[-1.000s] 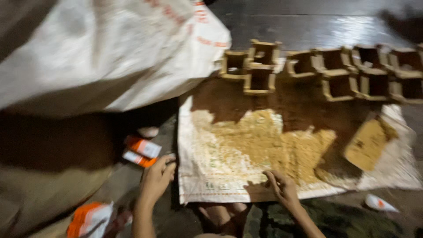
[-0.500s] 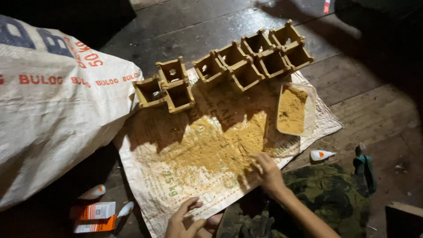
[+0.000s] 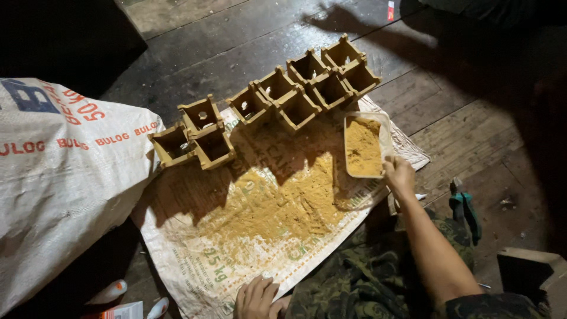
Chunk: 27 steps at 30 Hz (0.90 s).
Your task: The person applies glue from a small tube onto a wooden joint and then presses sawdust onto the glued area by hand.
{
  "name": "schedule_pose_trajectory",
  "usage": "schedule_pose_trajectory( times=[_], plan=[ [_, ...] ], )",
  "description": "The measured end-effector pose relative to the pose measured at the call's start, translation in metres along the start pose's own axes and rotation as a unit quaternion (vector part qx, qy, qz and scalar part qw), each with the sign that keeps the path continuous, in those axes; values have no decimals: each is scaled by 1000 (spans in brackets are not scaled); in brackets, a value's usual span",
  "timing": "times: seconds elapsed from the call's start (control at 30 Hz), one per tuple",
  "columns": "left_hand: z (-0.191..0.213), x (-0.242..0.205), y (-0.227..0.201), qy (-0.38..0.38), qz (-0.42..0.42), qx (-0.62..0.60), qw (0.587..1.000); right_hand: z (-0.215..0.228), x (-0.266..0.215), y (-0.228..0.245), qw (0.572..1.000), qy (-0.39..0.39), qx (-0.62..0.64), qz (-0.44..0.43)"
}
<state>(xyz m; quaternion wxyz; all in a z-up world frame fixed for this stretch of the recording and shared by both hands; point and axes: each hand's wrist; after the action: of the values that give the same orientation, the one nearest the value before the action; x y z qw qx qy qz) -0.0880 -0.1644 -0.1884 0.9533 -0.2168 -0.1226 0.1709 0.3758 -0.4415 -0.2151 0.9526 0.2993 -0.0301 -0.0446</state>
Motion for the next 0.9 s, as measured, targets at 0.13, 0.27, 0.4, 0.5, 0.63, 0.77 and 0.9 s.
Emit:
schedule_pose_trajectory(
  times=[0.13,0.27,0.4,0.5,0.63,0.77,0.9],
  plan=[
    [35,25,-27,107,19,11,994,19,0,-1,974,10,213,-80],
    [4,18,-15,47,-38,8,998,80,8,3,970,-1,231,-79],
    [-18,18,-16,-15,-102,80,991,92,46,-63,957,-73,211,-183],
    [-34,21,-15,-54,-154,126,979,90,64,-106,937,-152,225,-218],
    [-33,19,-13,-47,-134,35,989,73,76,-147,915,-194,217,-279],
    [-19,40,-6,-67,-113,-18,991,109,28,-60,949,-123,-58,-285],
    [2,64,-5,-64,-56,-57,995,103,-52,13,961,-273,8,45]
  ],
)
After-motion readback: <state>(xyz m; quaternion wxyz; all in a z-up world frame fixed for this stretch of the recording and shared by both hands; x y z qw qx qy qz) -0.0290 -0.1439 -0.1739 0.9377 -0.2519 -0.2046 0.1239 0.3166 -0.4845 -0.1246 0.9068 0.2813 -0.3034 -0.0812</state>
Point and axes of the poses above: each hand's wrist, its own x-axis towards the middle knuckle, its own z-axis out of the back of the hand, y = z × x, and after that the axes turned 8 degrees about -y, right-handed
